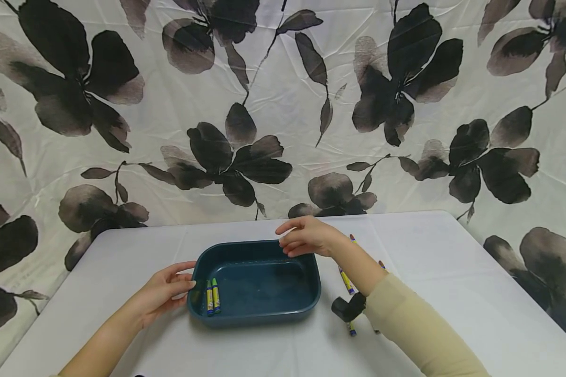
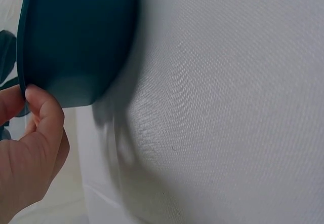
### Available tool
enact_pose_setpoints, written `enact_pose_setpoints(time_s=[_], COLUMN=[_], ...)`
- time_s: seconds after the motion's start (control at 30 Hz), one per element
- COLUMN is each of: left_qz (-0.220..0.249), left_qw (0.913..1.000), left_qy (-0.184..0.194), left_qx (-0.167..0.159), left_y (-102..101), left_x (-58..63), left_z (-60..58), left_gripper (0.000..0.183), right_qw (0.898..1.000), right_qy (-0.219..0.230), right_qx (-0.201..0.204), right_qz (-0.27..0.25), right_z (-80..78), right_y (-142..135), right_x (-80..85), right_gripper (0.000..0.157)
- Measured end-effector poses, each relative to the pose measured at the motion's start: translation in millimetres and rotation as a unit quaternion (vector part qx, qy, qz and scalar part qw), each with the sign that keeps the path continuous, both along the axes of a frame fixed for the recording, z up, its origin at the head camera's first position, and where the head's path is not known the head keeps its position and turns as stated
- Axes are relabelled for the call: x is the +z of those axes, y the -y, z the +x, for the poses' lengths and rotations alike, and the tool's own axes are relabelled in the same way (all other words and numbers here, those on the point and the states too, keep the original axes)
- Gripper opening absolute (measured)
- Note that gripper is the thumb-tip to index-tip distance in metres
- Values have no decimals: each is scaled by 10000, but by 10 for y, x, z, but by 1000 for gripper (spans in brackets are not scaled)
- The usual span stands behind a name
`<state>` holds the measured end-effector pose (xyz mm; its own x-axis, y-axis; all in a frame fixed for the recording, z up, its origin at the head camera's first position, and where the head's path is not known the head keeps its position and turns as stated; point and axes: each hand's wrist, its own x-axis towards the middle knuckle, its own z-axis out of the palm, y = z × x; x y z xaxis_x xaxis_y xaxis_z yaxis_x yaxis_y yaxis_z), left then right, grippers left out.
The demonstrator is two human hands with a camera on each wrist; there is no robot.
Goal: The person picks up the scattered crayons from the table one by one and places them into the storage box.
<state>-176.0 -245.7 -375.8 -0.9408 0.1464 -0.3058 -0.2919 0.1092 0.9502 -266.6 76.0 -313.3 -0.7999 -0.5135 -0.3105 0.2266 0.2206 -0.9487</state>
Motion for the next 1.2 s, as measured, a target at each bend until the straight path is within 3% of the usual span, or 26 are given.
enact_pose_setpoints(time_s=[0.5, 1.2], left_qz=[51, 70], left_qw=[10000, 10000], left_qy=[-38, 7], left_qx=[-18, 13], left_y=[-3, 0], left_x=[7, 25], left_z=[7, 10], left_gripper=[63, 62], right_qw=[9972, 9936], right_qy=[-530, -358], right_qx=[-367, -822], right_qz=[382, 680], right_z=[-51, -153], right_y=[-419, -968], right_x=[103, -17], right_gripper=[36, 42])
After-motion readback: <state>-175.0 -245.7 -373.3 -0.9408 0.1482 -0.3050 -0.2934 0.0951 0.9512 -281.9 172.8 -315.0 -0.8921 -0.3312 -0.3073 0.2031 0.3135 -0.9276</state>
